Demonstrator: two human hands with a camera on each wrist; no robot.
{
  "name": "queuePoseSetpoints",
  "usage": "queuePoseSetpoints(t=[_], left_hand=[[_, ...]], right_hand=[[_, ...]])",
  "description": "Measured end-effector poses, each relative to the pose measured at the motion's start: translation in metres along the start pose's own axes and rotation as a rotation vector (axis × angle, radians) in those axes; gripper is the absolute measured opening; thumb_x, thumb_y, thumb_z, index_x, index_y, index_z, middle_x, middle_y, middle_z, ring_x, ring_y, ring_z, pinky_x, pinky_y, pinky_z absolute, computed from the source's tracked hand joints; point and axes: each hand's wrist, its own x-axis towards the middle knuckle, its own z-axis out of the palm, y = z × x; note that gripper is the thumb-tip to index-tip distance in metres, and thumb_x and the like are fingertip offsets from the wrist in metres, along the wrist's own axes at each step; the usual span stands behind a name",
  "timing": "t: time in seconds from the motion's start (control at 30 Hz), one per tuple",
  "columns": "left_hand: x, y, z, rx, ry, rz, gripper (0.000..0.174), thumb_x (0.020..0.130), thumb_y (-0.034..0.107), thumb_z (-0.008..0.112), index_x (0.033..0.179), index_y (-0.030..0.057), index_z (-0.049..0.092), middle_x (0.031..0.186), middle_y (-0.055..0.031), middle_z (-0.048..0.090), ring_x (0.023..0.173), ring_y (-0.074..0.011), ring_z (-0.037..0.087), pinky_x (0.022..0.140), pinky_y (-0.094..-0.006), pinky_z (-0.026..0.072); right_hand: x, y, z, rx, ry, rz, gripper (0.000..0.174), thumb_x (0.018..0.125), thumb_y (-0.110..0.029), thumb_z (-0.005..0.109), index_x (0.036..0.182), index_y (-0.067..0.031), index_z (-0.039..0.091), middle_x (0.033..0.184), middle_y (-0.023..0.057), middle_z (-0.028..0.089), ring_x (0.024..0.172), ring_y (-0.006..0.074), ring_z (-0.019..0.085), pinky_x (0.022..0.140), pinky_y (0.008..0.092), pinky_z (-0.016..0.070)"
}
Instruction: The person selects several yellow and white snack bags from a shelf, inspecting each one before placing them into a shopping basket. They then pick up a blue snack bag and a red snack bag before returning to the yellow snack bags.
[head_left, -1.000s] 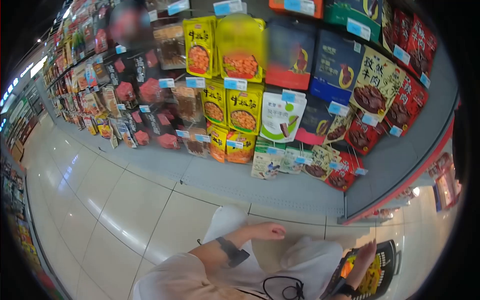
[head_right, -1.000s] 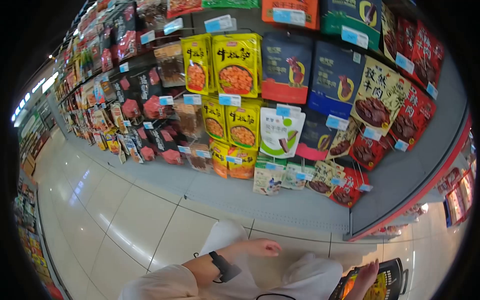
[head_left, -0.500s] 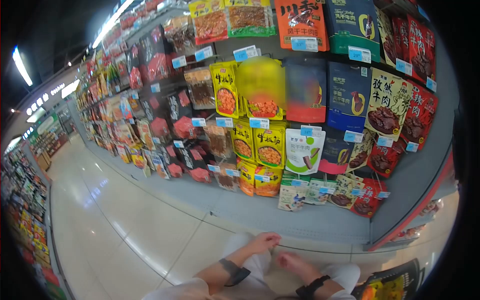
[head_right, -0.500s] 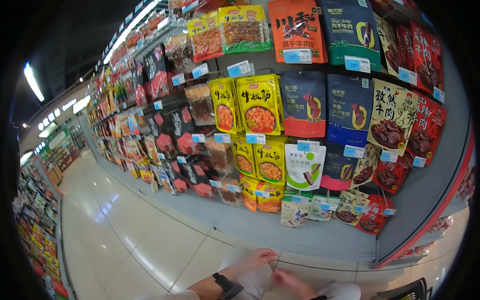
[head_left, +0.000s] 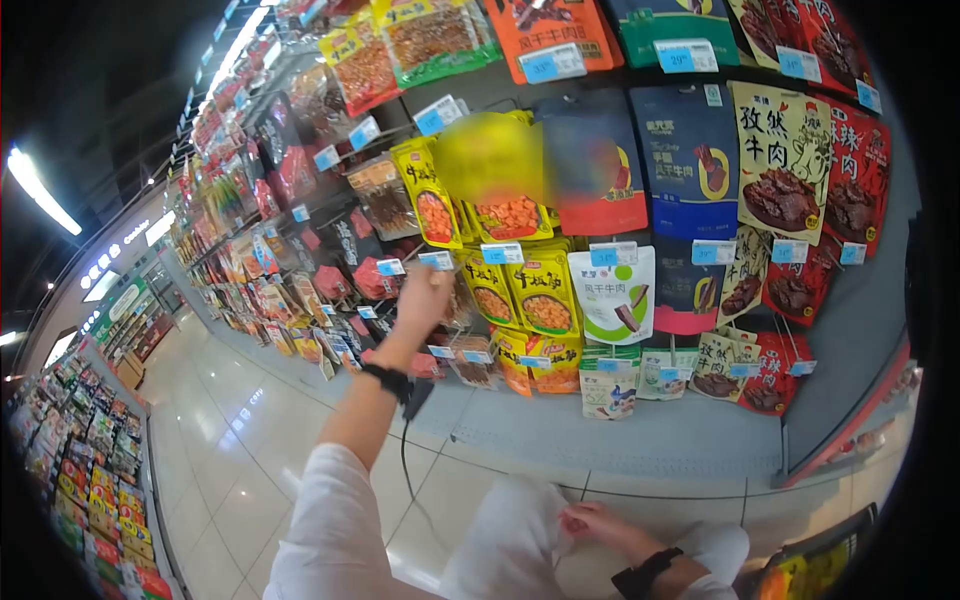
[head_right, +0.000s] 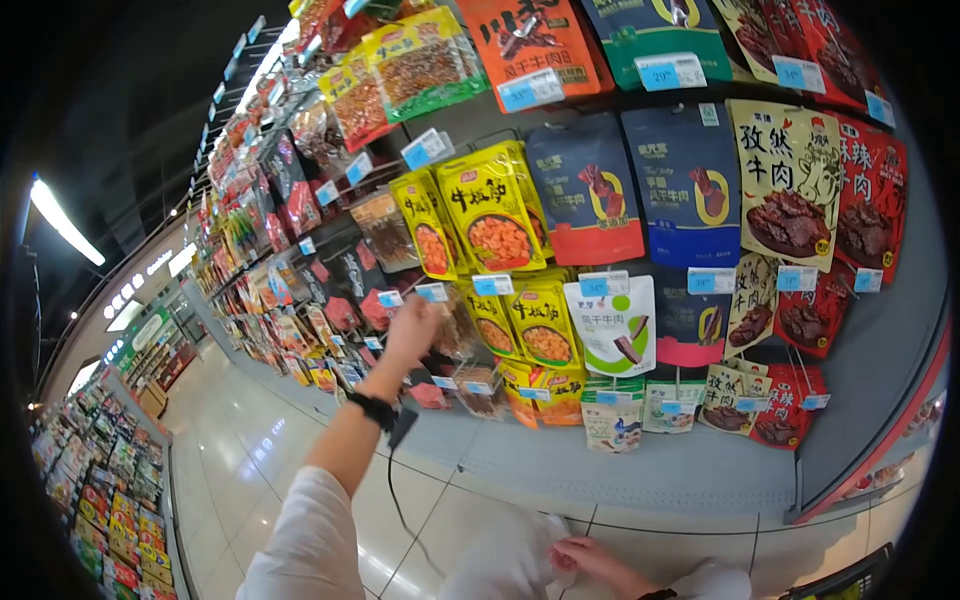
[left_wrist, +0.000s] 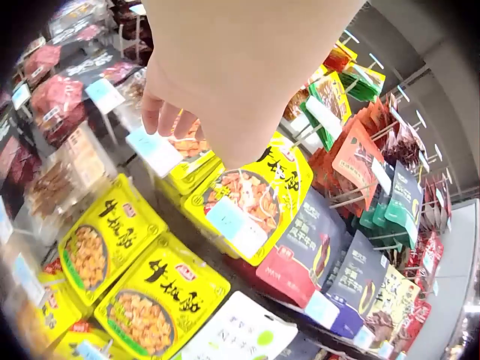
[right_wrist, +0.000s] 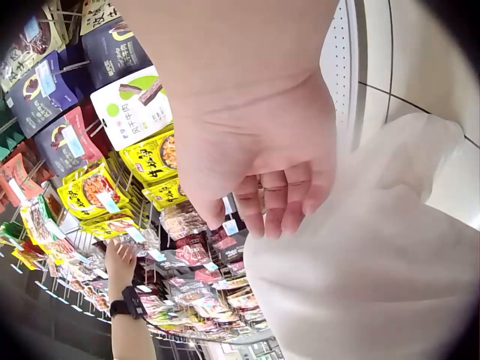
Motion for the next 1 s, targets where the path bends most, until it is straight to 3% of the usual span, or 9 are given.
queuePoseSetpoints(t=[0.03, 0.1, 0.17, 0.4, 0.47, 0.57, 0.7, 0.8, 1.0], left_hand=[[0.022, 0.001, 0.006, 0.031, 0.224, 0.235, 0.042, 0.082, 0.030, 0.061, 0.108, -0.0018, 0.052, 0.095, -0.0253, 0.059, 0.087, -0.0413, 0.058, 0.074, -0.0439, 0.0472], [0.058, 0.025, 0.002, 0.121, 0.087, -0.034, 0.050, 0.079, 0.036, 0.063, 0.108, -0.0028, 0.049, 0.101, -0.0274, 0.055, 0.091, -0.0434, 0.056, 0.076, -0.0466, 0.0464], [0.082, 0.035, 0.010, 0.203, 0.080, -0.076, 0.068, 0.076, 0.045, 0.063, 0.119, -0.0024, 0.039, 0.103, -0.0252, 0.055, 0.094, -0.0405, 0.057, 0.078, -0.0463, 0.0478], [0.130, 0.037, 0.042, 0.286, -0.098, -0.374, 0.074, 0.075, 0.044, 0.063, 0.123, -0.0041, 0.034, 0.110, -0.0225, 0.058, 0.097, -0.0342, 0.061, 0.079, -0.0429, 0.0496], [0.139, 0.029, 0.057, 0.291, -0.074, -0.369, 0.073, 0.077, 0.040, 0.060, 0.128, -0.0027, 0.030, 0.109, -0.0225, 0.058, 0.098, -0.0335, 0.060, 0.081, -0.0426, 0.0489], [0.151, 0.010, 0.075, 0.201, 0.154, -0.357, 0.069, 0.079, 0.031, 0.055, 0.133, 0.0005, 0.024, 0.109, -0.0247, 0.057, 0.101, -0.0353, 0.059, 0.086, -0.0431, 0.0463], [0.140, 0.026, 0.055, 0.204, 0.010, -0.505, 0.068, 0.080, 0.032, 0.054, 0.132, 0.0000, 0.024, 0.110, -0.0260, 0.057, 0.101, -0.0368, 0.058, 0.085, -0.0433, 0.0466], [0.141, 0.026, 0.055, 0.164, 0.018, -0.562, 0.062, 0.082, 0.032, 0.053, 0.128, -0.0008, 0.028, 0.108, -0.0257, 0.058, 0.100, -0.0377, 0.058, 0.084, -0.0432, 0.0467], [0.147, 0.005, 0.057, 0.248, -0.024, -0.464, 0.041, 0.085, 0.030, 0.050, 0.110, -0.0030, 0.048, 0.104, -0.0255, 0.060, 0.100, -0.0381, 0.058, 0.085, -0.0435, 0.0467]], right_hand=[[0.000, 0.000, -0.001, 0.012, 0.007, 0.010, 0.032, 0.093, -0.029, 0.049, 0.103, -0.0004, 0.062, 0.089, 0.0032, 0.063, 0.079, 0.0098, 0.057, 0.073, 0.0243, 0.0475], [0.001, 0.002, -0.003, 0.013, -0.031, 0.016, 0.033, 0.094, -0.029, 0.049, 0.104, -0.0014, 0.062, 0.090, 0.0023, 0.063, 0.079, 0.0096, 0.057, 0.074, 0.0250, 0.0478], [0.001, 0.002, -0.005, -0.003, -0.052, 0.016, 0.033, 0.094, -0.030, 0.049, 0.105, -0.0024, 0.062, 0.090, 0.0019, 0.063, 0.080, 0.0095, 0.057, 0.075, 0.0247, 0.0477], [0.000, -0.001, -0.016, -0.019, -0.049, 0.023, 0.031, 0.095, -0.024, 0.045, 0.106, 0.0004, 0.061, 0.091, 0.0069, 0.062, 0.083, 0.0148, 0.059, 0.081, 0.0301, 0.0489], [0.000, -0.004, -0.018, -0.006, -0.051, 0.020, 0.032, 0.095, -0.024, 0.044, 0.106, 0.0007, 0.061, 0.091, 0.0071, 0.062, 0.084, 0.0150, 0.059, 0.081, 0.0305, 0.0490], [0.001, -0.004, -0.020, 0.015, -0.053, 0.008, 0.033, 0.095, -0.025, 0.044, 0.105, 0.0010, 0.061, 0.092, 0.0076, 0.063, 0.085, 0.0154, 0.059, 0.081, 0.0308, 0.0491], [0.000, -0.005, -0.022, 0.059, -0.061, 0.006, 0.033, 0.094, -0.031, 0.049, 0.105, -0.0029, 0.063, 0.091, 0.0042, 0.063, 0.084, 0.0114, 0.059, 0.079, 0.0260, 0.0480], [-0.001, -0.009, -0.020, 0.055, -0.068, 0.005, 0.033, 0.094, -0.030, 0.049, 0.105, -0.0028, 0.063, 0.092, 0.0045, 0.063, 0.084, 0.0118, 0.059, 0.080, 0.0263, 0.0480], [0.002, -0.007, -0.020, 0.031, -0.053, 0.012, 0.033, 0.094, -0.030, 0.049, 0.104, -0.0029, 0.064, 0.090, 0.0033, 0.063, 0.083, 0.0105, 0.059, 0.078, 0.0242, 0.0476]])
